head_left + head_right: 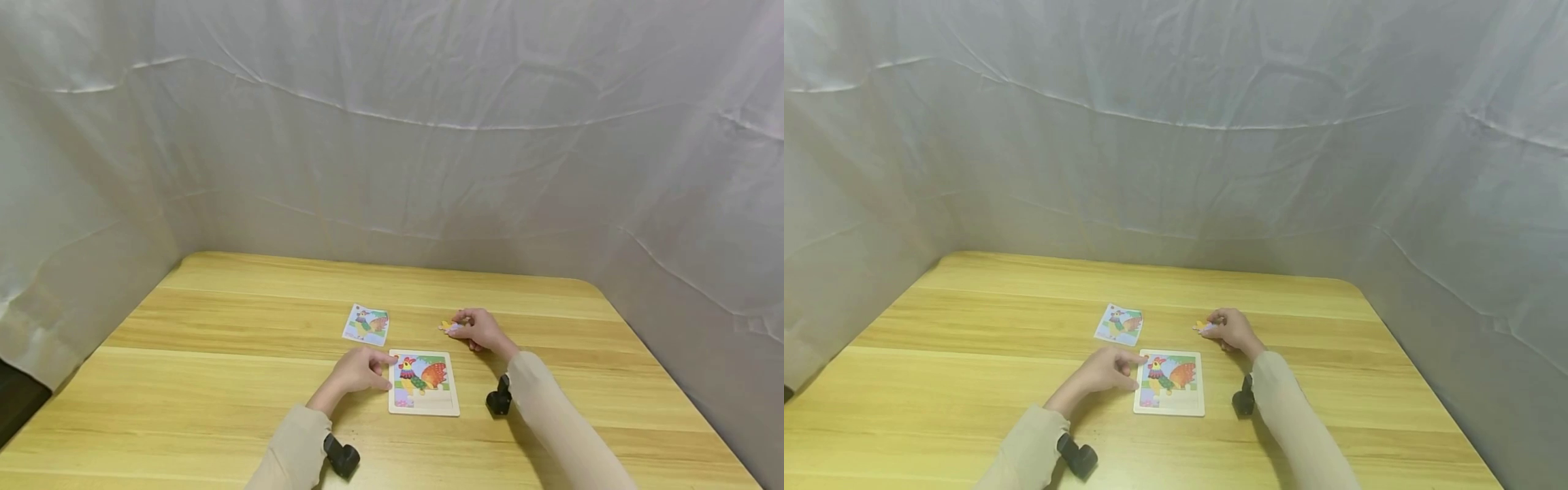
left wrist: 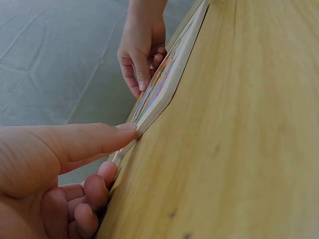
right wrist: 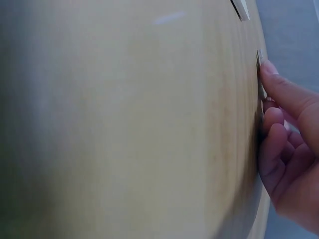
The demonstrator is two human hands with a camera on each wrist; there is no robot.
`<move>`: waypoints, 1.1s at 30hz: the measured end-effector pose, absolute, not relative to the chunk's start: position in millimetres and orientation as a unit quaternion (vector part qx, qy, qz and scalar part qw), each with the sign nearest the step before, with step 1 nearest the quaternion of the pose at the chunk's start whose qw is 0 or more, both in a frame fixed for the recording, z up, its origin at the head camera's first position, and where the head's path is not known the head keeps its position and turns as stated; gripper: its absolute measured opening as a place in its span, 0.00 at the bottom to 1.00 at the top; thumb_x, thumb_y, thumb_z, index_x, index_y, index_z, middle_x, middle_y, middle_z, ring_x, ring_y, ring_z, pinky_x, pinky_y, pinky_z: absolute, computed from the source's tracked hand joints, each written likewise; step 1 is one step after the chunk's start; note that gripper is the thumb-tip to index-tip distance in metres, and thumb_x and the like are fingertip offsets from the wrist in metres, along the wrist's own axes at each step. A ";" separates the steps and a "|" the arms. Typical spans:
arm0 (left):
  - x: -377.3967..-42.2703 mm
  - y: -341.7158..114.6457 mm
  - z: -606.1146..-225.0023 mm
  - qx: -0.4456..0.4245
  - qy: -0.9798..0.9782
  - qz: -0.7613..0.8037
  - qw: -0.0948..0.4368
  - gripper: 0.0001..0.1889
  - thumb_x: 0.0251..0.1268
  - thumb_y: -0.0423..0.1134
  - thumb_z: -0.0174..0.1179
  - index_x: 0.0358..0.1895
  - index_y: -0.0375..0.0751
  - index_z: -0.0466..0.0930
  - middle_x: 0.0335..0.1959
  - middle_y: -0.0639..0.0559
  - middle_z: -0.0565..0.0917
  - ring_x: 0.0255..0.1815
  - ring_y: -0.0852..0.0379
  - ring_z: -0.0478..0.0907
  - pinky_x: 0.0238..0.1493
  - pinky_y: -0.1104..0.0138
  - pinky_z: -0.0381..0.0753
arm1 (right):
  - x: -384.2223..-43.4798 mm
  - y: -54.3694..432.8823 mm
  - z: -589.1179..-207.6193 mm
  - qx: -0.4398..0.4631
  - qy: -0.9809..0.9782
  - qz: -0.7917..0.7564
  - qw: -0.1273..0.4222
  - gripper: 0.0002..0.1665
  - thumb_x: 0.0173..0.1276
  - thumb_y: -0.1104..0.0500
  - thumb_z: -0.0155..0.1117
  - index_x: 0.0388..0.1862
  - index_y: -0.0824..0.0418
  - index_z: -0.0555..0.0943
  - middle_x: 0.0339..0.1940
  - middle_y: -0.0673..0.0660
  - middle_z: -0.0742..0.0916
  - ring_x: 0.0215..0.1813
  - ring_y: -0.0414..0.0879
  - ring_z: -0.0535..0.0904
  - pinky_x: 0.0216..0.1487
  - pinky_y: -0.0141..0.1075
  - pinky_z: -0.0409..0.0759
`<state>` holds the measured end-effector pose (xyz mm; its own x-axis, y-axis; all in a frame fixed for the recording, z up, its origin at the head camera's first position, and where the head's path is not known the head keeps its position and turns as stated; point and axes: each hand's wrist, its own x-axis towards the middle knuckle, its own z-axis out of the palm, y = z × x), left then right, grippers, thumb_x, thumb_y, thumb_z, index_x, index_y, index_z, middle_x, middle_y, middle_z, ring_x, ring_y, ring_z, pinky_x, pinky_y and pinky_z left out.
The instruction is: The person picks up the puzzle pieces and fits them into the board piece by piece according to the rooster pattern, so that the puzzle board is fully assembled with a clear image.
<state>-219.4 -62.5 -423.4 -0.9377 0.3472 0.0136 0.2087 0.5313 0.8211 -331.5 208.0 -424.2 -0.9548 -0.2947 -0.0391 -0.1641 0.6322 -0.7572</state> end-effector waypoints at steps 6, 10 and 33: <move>-219.5 -62.9 -424.3 0.160 0.871 0.457 0.076 0.20 0.43 0.31 0.67 0.46 0.37 0.80 0.13 0.57 0.67 0.13 0.62 0.57 0.16 0.71 0.56 | -329.1 207.8 -423.0 -0.142 0.904 -0.397 0.067 0.20 0.55 0.57 0.67 0.43 0.67 0.78 0.11 0.54 0.74 0.09 0.41 0.65 0.11 0.33 0.67; -220.0 -62.6 -424.3 0.158 0.871 0.458 0.078 0.20 0.43 0.31 0.68 0.46 0.37 0.80 0.13 0.57 0.67 0.13 0.62 0.57 0.16 0.71 0.56 | -326.6 207.1 -422.6 -0.140 0.908 -0.391 0.063 0.18 0.54 0.56 0.67 0.41 0.65 0.79 0.15 0.54 0.76 0.12 0.41 0.66 0.12 0.33 0.67; -219.9 -61.0 -423.7 0.158 0.874 0.454 0.077 0.20 0.43 0.31 0.68 0.46 0.38 0.81 0.13 0.57 0.67 0.13 0.62 0.57 0.17 0.71 0.56 | -289.3 194.4 -405.5 -0.156 0.886 -0.435 0.040 0.19 0.52 0.60 0.68 0.40 0.71 0.77 0.24 0.56 0.76 0.15 0.46 0.70 0.14 0.32 0.68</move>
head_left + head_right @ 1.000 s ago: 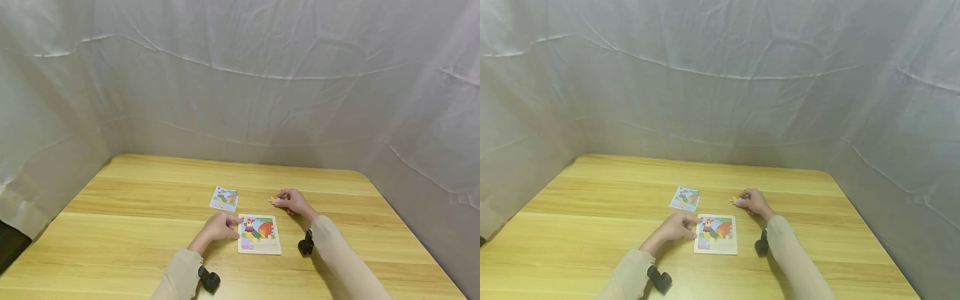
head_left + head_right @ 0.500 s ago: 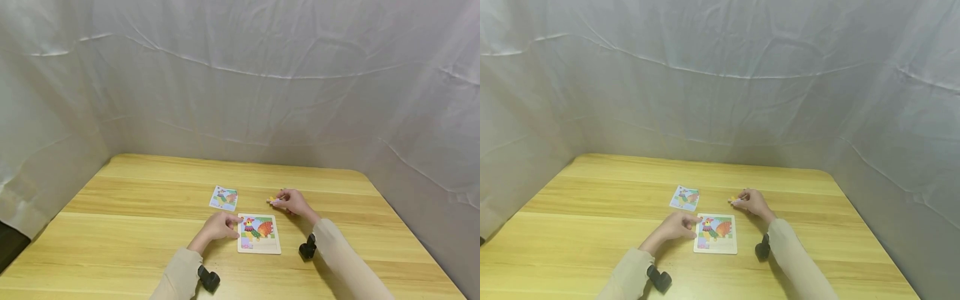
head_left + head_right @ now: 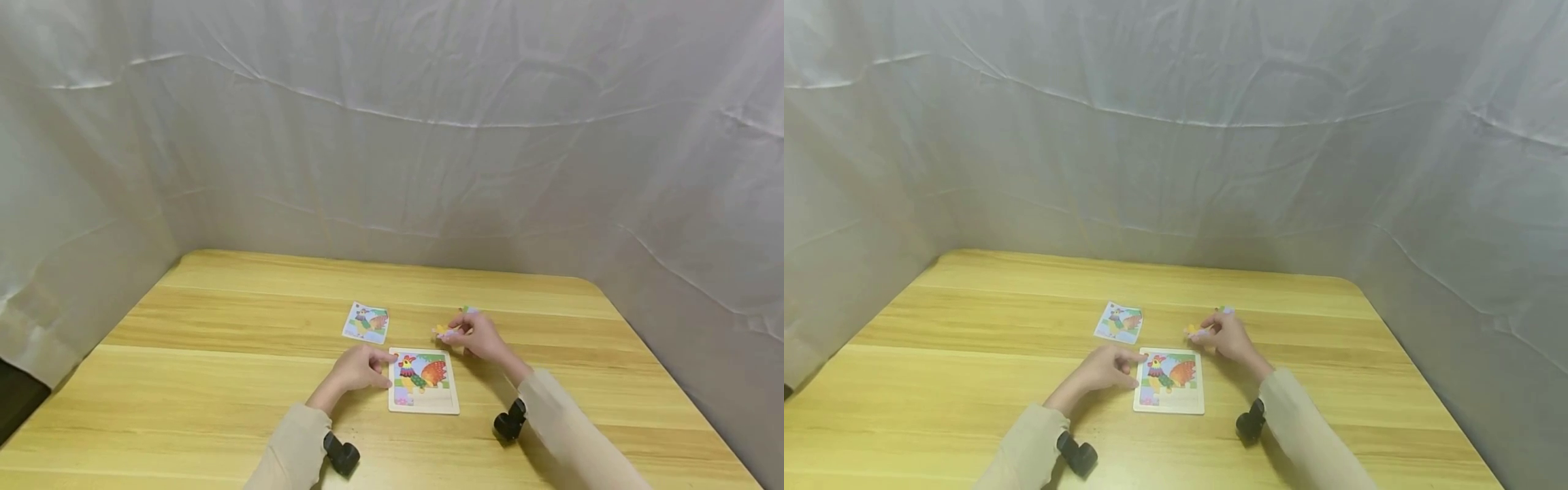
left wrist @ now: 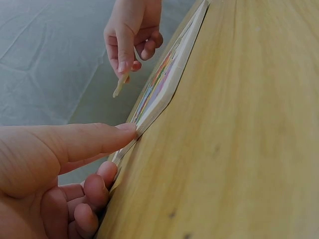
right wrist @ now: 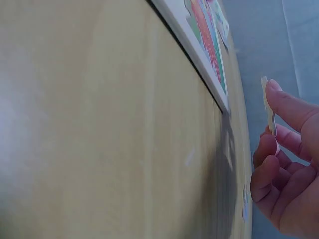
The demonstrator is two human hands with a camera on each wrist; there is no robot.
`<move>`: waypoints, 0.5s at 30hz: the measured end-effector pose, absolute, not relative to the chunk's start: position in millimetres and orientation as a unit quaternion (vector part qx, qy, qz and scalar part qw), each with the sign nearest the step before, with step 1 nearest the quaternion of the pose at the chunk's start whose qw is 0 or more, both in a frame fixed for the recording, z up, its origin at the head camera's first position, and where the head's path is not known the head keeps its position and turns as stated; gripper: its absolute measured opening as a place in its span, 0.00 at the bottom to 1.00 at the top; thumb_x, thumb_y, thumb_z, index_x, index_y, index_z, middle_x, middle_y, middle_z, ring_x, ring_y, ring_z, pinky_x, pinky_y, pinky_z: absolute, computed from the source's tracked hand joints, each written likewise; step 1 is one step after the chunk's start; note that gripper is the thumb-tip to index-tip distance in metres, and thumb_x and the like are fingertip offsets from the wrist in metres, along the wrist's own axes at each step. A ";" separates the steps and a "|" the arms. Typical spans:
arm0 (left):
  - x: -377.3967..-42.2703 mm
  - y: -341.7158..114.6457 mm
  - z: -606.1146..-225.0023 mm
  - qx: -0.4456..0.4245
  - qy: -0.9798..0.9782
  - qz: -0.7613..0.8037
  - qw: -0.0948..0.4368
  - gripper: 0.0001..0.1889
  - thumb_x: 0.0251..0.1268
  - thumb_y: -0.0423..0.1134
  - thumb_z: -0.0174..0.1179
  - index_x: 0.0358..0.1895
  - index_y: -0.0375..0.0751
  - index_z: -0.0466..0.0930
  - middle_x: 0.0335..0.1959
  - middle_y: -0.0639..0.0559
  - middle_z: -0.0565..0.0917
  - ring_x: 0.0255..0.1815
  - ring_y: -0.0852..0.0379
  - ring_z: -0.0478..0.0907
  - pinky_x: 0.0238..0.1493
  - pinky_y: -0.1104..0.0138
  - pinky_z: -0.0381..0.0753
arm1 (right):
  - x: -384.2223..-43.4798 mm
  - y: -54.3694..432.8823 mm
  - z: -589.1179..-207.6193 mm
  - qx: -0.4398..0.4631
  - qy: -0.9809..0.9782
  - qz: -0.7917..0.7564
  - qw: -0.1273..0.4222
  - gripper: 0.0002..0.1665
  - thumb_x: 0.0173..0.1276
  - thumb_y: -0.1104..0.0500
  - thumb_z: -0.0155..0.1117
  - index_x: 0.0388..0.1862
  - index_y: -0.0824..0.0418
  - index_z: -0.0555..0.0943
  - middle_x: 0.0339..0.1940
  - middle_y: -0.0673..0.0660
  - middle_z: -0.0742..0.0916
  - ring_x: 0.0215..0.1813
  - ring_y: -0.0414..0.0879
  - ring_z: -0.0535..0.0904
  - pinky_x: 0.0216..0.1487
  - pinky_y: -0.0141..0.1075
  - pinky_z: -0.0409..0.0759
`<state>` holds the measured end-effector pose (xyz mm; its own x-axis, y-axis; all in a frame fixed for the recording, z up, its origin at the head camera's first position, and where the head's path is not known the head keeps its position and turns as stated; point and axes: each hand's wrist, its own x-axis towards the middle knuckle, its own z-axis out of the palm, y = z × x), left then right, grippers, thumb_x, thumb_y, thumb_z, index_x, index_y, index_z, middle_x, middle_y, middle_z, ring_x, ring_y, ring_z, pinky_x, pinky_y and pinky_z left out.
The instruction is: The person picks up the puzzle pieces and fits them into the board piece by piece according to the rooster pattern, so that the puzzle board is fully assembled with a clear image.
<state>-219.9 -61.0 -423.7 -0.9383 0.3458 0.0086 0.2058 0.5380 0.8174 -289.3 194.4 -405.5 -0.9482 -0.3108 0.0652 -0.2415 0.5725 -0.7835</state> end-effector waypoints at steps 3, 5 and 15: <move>-219.5 -61.7 -423.5 0.160 0.875 0.451 0.077 0.20 0.43 0.31 0.67 0.46 0.38 0.81 0.12 0.57 0.67 0.13 0.62 0.57 0.17 0.71 0.56 | -282.5 191.2 -405.4 -0.164 0.883 -0.438 0.038 0.19 0.52 0.61 0.69 0.39 0.71 0.77 0.24 0.55 0.75 0.16 0.46 0.70 0.15 0.33 0.69; -219.7 -62.2 -423.2 0.162 0.875 0.450 0.076 0.20 0.43 0.32 0.67 0.46 0.38 0.81 0.13 0.57 0.67 0.14 0.62 0.58 0.17 0.71 0.57 | -279.0 189.3 -406.1 -0.170 0.883 -0.437 0.033 0.18 0.52 0.61 0.69 0.39 0.71 0.78 0.24 0.55 0.76 0.16 0.46 0.70 0.16 0.33 0.70; -219.4 -63.4 -423.6 0.163 0.873 0.454 0.075 0.20 0.43 0.31 0.67 0.46 0.37 0.80 0.13 0.57 0.66 0.13 0.62 0.57 0.17 0.71 0.57 | -261.0 182.7 -402.4 -0.195 0.873 -0.445 0.034 0.19 0.51 0.59 0.69 0.38 0.72 0.78 0.22 0.54 0.76 0.16 0.44 0.69 0.15 0.31 0.69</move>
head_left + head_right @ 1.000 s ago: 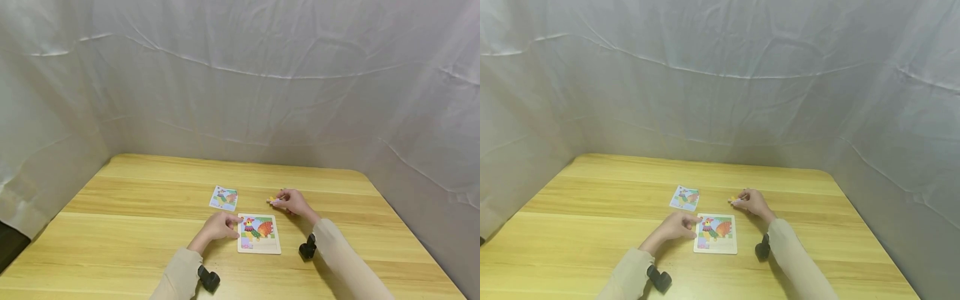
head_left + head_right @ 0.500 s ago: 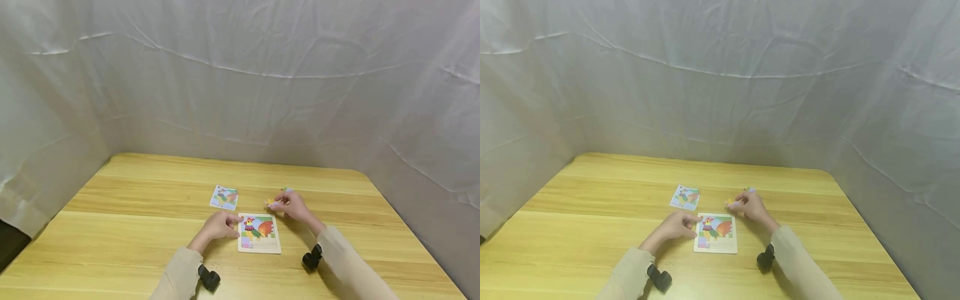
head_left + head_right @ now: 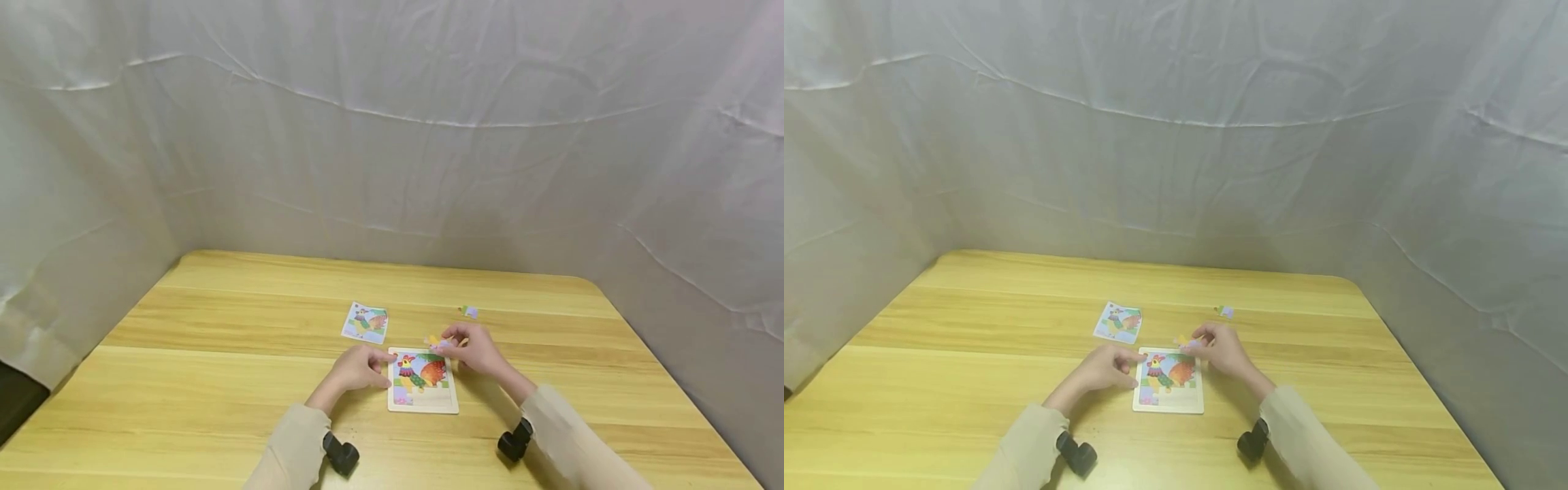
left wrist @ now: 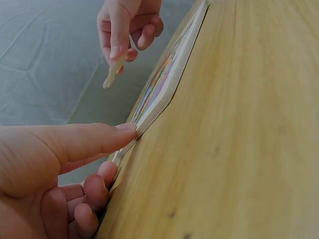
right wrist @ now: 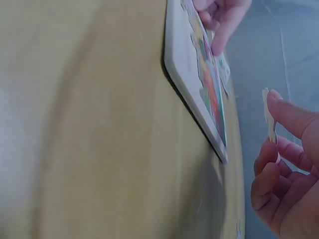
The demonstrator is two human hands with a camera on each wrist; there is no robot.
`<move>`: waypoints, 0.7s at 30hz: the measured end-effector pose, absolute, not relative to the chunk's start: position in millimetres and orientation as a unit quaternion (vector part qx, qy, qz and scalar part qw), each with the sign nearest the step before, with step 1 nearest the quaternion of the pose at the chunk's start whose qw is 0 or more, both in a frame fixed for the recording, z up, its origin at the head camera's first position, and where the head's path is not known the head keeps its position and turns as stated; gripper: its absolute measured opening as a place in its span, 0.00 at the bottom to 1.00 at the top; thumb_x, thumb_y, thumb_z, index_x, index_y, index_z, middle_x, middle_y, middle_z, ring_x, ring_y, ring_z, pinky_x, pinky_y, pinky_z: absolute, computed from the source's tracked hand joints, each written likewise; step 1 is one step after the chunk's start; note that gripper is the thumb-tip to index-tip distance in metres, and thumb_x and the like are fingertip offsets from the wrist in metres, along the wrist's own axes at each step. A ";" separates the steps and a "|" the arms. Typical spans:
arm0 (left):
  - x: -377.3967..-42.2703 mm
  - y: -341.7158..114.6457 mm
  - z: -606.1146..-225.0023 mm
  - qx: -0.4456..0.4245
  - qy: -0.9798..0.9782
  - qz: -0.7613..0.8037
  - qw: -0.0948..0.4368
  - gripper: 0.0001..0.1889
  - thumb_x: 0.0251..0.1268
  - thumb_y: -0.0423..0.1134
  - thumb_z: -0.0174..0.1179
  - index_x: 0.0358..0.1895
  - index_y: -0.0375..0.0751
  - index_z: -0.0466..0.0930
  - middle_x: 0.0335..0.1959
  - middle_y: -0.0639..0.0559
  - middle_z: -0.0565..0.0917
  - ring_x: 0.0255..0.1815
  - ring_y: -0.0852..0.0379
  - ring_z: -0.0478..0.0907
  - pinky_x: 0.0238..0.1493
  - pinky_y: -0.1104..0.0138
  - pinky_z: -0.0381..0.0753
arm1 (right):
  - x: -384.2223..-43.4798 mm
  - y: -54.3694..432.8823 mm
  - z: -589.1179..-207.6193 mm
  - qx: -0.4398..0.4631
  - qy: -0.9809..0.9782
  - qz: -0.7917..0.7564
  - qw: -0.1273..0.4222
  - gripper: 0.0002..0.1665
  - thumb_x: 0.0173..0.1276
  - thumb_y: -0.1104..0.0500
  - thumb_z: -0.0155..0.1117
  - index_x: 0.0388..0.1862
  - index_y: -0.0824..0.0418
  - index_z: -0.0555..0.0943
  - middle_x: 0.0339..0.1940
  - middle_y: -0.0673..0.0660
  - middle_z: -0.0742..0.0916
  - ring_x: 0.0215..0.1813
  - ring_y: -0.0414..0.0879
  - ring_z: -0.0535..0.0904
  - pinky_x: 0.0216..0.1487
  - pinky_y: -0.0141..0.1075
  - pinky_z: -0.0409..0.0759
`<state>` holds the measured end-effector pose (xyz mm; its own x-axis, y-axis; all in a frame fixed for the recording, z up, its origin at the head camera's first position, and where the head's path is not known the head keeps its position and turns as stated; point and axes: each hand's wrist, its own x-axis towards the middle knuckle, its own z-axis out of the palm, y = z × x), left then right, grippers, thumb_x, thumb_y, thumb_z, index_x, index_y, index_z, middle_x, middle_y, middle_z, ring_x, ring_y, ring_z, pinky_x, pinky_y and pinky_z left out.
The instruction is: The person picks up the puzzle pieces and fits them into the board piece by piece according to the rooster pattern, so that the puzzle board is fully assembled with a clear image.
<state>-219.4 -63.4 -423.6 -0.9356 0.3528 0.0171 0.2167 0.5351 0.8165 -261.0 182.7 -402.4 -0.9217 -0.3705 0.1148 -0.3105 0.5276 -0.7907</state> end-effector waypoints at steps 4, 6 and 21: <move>-218.9 -63.1 -423.4 0.164 0.871 0.458 0.075 0.20 0.43 0.31 0.67 0.46 0.37 0.80 0.12 0.57 0.66 0.13 0.62 0.57 0.17 0.71 0.57 | -253.2 181.9 -404.8 -0.198 0.875 -0.439 0.039 0.20 0.51 0.59 0.69 0.39 0.71 0.78 0.21 0.53 0.75 0.16 0.45 0.69 0.14 0.30 0.69; -218.8 -62.8 -422.9 0.164 0.871 0.458 0.076 0.20 0.43 0.31 0.67 0.46 0.37 0.80 0.12 0.57 0.66 0.13 0.62 0.57 0.17 0.71 0.57 | -249.0 181.9 -407.5 -0.201 0.876 -0.437 0.042 0.20 0.51 0.59 0.69 0.38 0.71 0.78 0.21 0.52 0.75 0.15 0.44 0.69 0.14 0.30 0.68; -220.4 -63.2 -425.7 0.164 0.871 0.456 0.074 0.21 0.43 0.32 0.67 0.46 0.37 0.80 0.12 0.58 0.66 0.12 0.63 0.56 0.16 0.71 0.56 | -217.4 175.8 -412.6 -0.224 0.873 -0.432 0.049 0.18 0.49 0.60 0.70 0.36 0.70 0.78 0.20 0.51 0.74 0.15 0.36 0.65 0.13 0.27 0.64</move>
